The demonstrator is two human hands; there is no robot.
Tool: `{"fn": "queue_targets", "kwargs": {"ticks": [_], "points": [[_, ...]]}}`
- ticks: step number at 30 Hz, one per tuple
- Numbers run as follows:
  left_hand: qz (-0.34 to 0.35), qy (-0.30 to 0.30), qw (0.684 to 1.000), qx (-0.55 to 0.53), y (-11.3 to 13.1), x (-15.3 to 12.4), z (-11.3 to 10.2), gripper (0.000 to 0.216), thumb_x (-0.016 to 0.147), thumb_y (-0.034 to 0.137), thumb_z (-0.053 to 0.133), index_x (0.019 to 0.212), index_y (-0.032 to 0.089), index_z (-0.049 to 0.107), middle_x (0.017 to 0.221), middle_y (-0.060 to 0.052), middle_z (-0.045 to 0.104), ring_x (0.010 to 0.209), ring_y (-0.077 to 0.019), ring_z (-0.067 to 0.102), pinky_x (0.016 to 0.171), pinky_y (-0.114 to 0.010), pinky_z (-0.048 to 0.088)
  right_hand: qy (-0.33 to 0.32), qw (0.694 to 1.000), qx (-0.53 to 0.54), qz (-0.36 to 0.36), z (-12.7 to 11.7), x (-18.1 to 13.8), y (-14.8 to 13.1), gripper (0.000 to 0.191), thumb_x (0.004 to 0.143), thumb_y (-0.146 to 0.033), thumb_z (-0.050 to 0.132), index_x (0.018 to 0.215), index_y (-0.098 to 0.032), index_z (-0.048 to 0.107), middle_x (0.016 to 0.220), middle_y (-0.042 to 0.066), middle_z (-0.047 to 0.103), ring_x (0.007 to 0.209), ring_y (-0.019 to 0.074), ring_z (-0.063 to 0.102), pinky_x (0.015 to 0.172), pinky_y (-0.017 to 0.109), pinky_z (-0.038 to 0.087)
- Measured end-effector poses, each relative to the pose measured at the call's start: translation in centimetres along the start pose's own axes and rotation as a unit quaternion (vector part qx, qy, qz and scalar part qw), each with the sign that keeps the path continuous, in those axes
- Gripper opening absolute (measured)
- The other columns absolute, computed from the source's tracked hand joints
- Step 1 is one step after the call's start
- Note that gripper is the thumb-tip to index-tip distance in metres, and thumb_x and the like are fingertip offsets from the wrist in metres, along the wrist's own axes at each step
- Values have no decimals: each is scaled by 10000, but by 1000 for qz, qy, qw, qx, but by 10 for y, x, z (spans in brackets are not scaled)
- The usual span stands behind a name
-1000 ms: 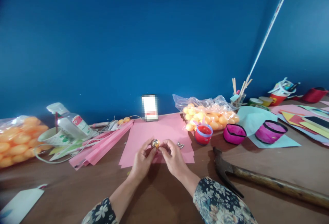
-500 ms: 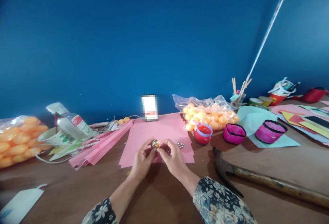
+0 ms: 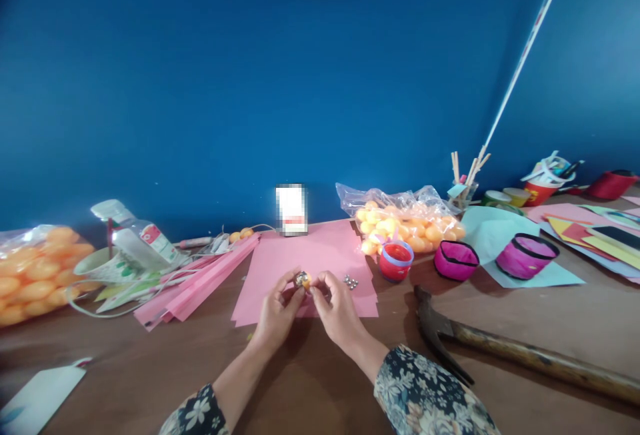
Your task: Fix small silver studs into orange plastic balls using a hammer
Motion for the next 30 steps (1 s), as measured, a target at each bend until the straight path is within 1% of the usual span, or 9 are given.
{"fn": "queue_targets", "kwargs": {"ticks": [5, 11, 19, 24, 30], "points": [[-2, 5, 1000, -2, -1, 0, -1, 438, 728, 289, 615, 1143, 186, 521, 1146, -92, 577, 986, -205, 591, 845, -329, 495, 9, 1000, 18, -2, -1, 1, 0, 93, 830, -252, 460, 839, -200, 536, 779, 14, 609, 713, 148, 576, 667, 253, 455], [4, 7, 1000, 13, 3, 0, -1, 425, 734, 289, 610, 1138, 192, 522, 1137, -93, 579, 959, -205, 603, 831, -340, 503, -2, 1000, 24, 19, 1, 1, 8, 120, 845, -277, 440, 847, -198, 530, 806, 24, 621, 680, 146, 576, 640, 259, 460], [7, 5, 1000, 22, 4, -1, -1, 416, 744, 288, 595, 1140, 185, 518, 1124, -88, 582, 964, -198, 595, 839, -324, 492, 6, 1000, -23, -17, -2, 2, 4, 87, 813, -235, 489, 803, -195, 565, 820, 34, 626, 753, 164, 575, 691, 258, 440], [8, 5, 1000, 25, 7, -1, -1, 416, 736, 280, 598, 1134, 185, 522, 1105, -81, 588, 929, -186, 604, 815, -310, 499, -3, 1000, -26, -18, 0, 3, 4, 92, 817, -217, 482, 811, -189, 569, 817, 30, 631, 748, 158, 576, 683, 250, 434], [16, 6, 999, 30, 5, 0, -1, 405, 745, 272, 590, 1134, 190, 518, 1113, -79, 584, 933, -183, 604, 818, -307, 498, 4, 999, -23, -22, -2, 3, 1, 97, 816, -216, 478, 789, -193, 569, 779, 15, 622, 756, 160, 570, 709, 250, 429]]}}
Point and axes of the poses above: each hand's wrist, its own x-axis towards the middle knuckle, its own z-axis out of the palm, y = z × x, the point moved 10 cm from there along x, towards the middle knuckle
